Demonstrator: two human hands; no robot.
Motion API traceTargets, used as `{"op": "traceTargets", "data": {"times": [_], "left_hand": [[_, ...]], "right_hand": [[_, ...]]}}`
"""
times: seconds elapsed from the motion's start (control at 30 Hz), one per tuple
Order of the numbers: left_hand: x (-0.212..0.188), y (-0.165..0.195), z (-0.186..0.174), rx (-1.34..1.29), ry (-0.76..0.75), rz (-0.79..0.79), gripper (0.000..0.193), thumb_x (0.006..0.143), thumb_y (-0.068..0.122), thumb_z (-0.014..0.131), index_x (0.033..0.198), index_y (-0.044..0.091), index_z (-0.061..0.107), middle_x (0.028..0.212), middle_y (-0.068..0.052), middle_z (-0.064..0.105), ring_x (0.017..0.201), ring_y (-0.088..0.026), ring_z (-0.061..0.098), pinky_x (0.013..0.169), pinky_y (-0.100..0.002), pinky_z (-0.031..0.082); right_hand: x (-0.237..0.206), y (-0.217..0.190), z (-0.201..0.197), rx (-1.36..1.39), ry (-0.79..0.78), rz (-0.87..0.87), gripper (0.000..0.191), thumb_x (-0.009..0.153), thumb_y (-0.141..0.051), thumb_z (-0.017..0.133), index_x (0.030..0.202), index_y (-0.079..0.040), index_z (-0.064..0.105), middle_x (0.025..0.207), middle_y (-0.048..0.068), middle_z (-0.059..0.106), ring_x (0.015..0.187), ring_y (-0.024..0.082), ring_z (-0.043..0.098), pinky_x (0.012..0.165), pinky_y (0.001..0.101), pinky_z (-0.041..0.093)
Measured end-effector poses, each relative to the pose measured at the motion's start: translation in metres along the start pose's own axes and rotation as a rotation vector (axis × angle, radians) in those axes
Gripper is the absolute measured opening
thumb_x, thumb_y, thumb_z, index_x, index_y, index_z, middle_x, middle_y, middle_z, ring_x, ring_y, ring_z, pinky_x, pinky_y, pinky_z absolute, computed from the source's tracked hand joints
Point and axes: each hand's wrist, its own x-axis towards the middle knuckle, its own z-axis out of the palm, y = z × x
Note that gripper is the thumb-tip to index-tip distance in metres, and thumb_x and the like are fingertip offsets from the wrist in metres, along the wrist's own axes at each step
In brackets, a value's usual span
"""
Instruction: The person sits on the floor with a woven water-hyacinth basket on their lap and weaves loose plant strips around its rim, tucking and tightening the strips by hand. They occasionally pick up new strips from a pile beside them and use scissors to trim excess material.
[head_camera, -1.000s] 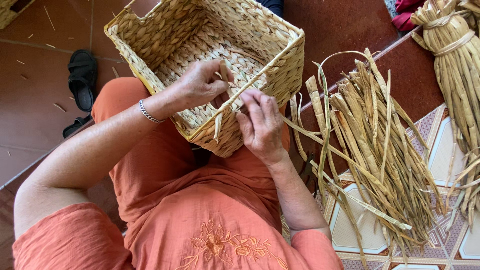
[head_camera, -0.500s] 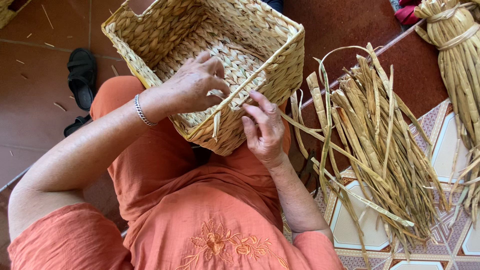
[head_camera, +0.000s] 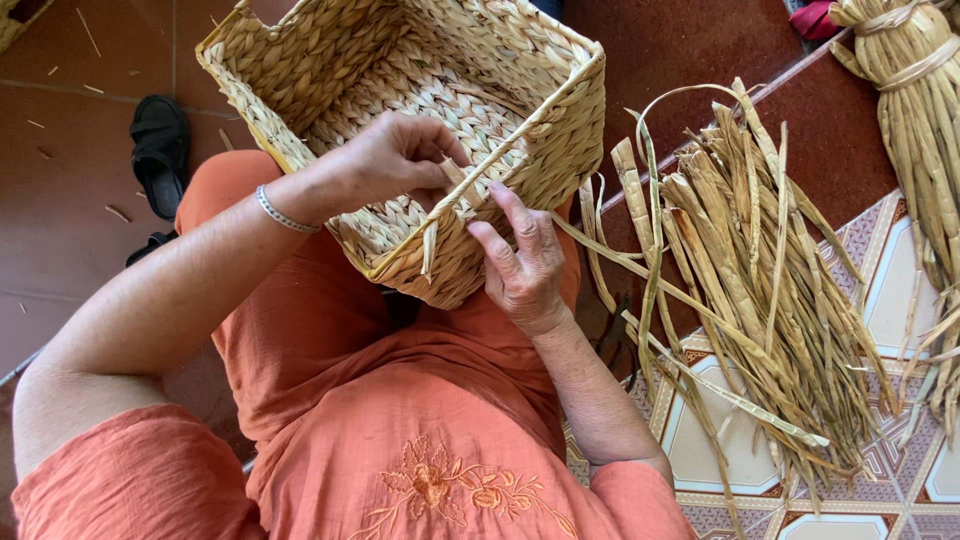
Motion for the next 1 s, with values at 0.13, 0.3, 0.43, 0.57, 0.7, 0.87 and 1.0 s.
{"op": "traceTargets", "data": {"times": [0.13,0.3,0.43,0.57,0.7,0.87,1.0], "left_hand": [[0.002,0.000,0.006,-0.078,-0.074,0.048,0.016,0.087,0.005,0.078,0.104,0.008,0.079,0.083,0.000,0.074,0.070,-0.007,0.062,0.064,-0.023,0.054],[0.004,-0.006,0.006,-0.013,-0.061,0.000,0.018,0.083,0.008,0.082,0.100,0.008,0.080,0.080,0.002,0.075,0.067,-0.005,0.061,0.061,-0.023,0.053],[0.006,-0.005,0.006,0.053,-0.090,0.064,0.021,0.083,0.013,0.081,0.104,0.010,0.079,0.081,0.004,0.075,0.068,-0.002,0.061,0.061,-0.023,0.053],[0.010,0.000,0.007,0.098,-0.153,0.028,0.020,0.085,0.019,0.082,0.101,0.007,0.081,0.075,0.001,0.073,0.063,-0.005,0.058,0.056,-0.026,0.051],[0.011,0.001,0.005,0.131,-0.166,0.031,0.022,0.087,0.019,0.081,0.106,0.008,0.081,0.073,0.001,0.071,0.061,-0.006,0.055,0.055,-0.026,0.049],[0.009,0.001,0.002,0.224,-0.249,0.088,0.027,0.093,0.019,0.072,0.118,0.012,0.077,0.075,0.003,0.072,0.064,-0.005,0.056,0.058,-0.025,0.051],[0.006,0.001,0.000,0.162,-0.247,0.085,0.026,0.092,0.016,0.073,0.116,0.010,0.076,0.081,0.003,0.074,0.070,-0.005,0.061,0.066,-0.023,0.055]], "right_hand": [[-0.003,0.001,0.001,-0.006,0.014,-0.012,0.026,0.100,-0.003,0.067,0.124,-0.013,0.066,0.150,0.012,0.053,0.117,0.030,0.061,0.098,0.0384,0.057],[-0.006,0.001,0.002,0.003,0.022,-0.010,0.028,0.100,-0.002,0.068,0.125,-0.014,0.065,0.150,0.013,0.052,0.120,0.031,0.061,0.099,0.0392,0.057],[-0.006,0.001,0.003,0.023,0.019,-0.002,0.030,0.100,0.000,0.068,0.126,-0.015,0.065,0.151,0.014,0.050,0.121,0.031,0.060,0.099,0.0390,0.056],[-0.004,0.001,0.004,0.029,0.026,-0.001,0.031,0.100,0.001,0.067,0.126,-0.015,0.066,0.152,0.014,0.050,0.123,0.030,0.060,0.101,0.0383,0.057],[-0.002,0.000,0.002,0.018,0.018,0.001,0.030,0.099,0.001,0.068,0.125,-0.015,0.066,0.151,0.014,0.050,0.123,0.031,0.060,0.101,0.0391,0.056],[-0.003,-0.001,0.002,0.040,0.015,0.027,0.031,0.097,0.002,0.069,0.122,-0.015,0.067,0.151,0.013,0.051,0.121,0.029,0.059,0.101,0.0385,0.055],[-0.001,-0.001,0.003,0.066,0.001,0.093,0.030,0.093,0.004,0.066,0.116,-0.014,0.068,0.150,0.013,0.053,0.119,0.027,0.058,0.101,0.0373,0.055]]}}
